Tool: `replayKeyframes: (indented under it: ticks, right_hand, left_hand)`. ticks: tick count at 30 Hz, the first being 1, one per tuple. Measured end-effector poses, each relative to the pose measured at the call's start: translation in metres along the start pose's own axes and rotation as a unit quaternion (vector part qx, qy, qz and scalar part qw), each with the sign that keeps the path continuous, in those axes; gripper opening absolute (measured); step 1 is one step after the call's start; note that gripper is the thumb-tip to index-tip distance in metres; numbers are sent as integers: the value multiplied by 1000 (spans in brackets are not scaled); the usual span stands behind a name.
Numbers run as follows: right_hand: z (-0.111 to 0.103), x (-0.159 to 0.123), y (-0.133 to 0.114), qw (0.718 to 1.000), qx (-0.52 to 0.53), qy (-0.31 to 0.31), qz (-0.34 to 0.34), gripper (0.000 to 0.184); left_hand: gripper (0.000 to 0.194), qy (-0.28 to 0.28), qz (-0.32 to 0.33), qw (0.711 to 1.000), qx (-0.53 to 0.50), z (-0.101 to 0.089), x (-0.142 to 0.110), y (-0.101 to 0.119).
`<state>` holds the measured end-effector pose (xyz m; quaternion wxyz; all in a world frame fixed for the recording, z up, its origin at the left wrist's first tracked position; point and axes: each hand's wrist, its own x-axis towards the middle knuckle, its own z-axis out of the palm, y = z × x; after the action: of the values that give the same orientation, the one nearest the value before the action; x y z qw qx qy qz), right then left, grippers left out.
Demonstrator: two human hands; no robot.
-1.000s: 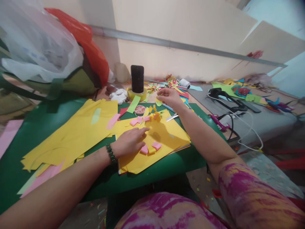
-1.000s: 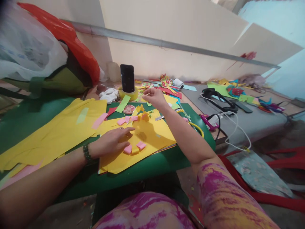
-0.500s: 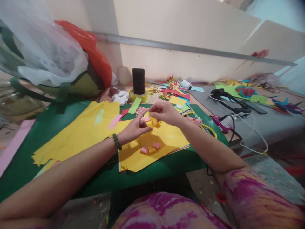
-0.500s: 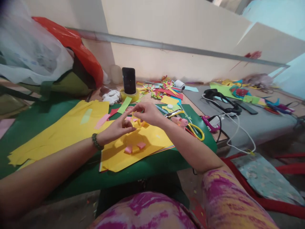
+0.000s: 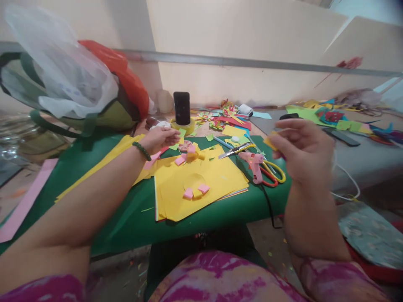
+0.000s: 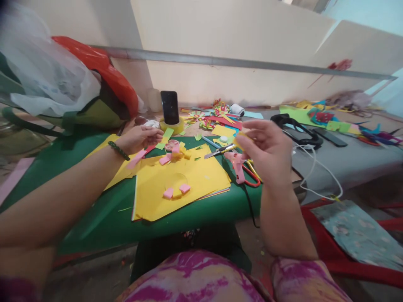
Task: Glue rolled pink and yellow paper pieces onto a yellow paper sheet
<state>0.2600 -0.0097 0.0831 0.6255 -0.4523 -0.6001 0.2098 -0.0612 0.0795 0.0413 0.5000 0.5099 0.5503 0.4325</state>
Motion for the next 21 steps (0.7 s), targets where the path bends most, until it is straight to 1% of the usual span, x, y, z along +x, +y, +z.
replayKeyframes:
  ticks: [1, 2, 3, 4, 5, 6, 7, 8, 9, 11, 12, 13, 15, 17, 21]
  right_hand:
    - [-9, -5, 1, 1000, 2, 21, 8, 19]
    - [-15, -11, 3, 999, 5, 30, 17, 16]
    - [-16, -17, 6, 999, 6, 12, 35, 15]
    - [-15, -22, 9, 998, 7, -29, 60, 15]
    - [-9, -27, 13, 993, 11, -81, 87, 18]
    - [-2, -31, 17, 984, 17, -138, 114, 22]
    - [8, -35, 21, 973, 25, -188, 133, 25]
    - [18, -38, 24, 965, 37, -220, 140, 28]
    - [29, -40, 26, 958, 49, -243, 142, 31]
    - [48, -44, 29, 950, 68, -270, 141, 32]
    - [55, -46, 31, 945, 74, -284, 143, 31]
    - [62, -47, 32, 940, 78, -299, 145, 30]
    - [71, -50, 35, 929, 80, -329, 148, 27]
    - [78, -52, 38, 920, 78, -353, 152, 25]
    - [84, -54, 42, 913, 73, -369, 161, 25]
  left_hand:
    - [26, -11, -43, 998, 43, -7, 2, 0]
    - [37, -29, -77, 991, 106, -12, 1, 1]
    - [46, -36, -84, 980, 176, -15, -1, 1]
    - [51, -28, -64, 967, 245, -14, -6, 3]
    - [50, -10, -23, 952, 306, -11, -12, 4]
    - [47, 16, 35, 938, 343, -4, -20, 7]
    - [41, 28, 78, 932, 353, 4, -30, 9]
    - [36, 12, 106, 935, 339, 15, -40, 11]
    - [37, -43, 110, 943, 312, 26, -50, 12]
    - [42, -155, 85, 952, 249, 46, -69, 10]
    - [43, -194, 64, 953, 224, 53, -75, 7]
    - [43, -220, 42, 954, 201, 59, -79, 3]
    - [39, -241, 26, 960, 141, 63, -82, -7]
    - [34, -246, 30, 964, 93, 62, -80, -16]
    - [27, -258, 21, 964, 58, 58, -76, -25]
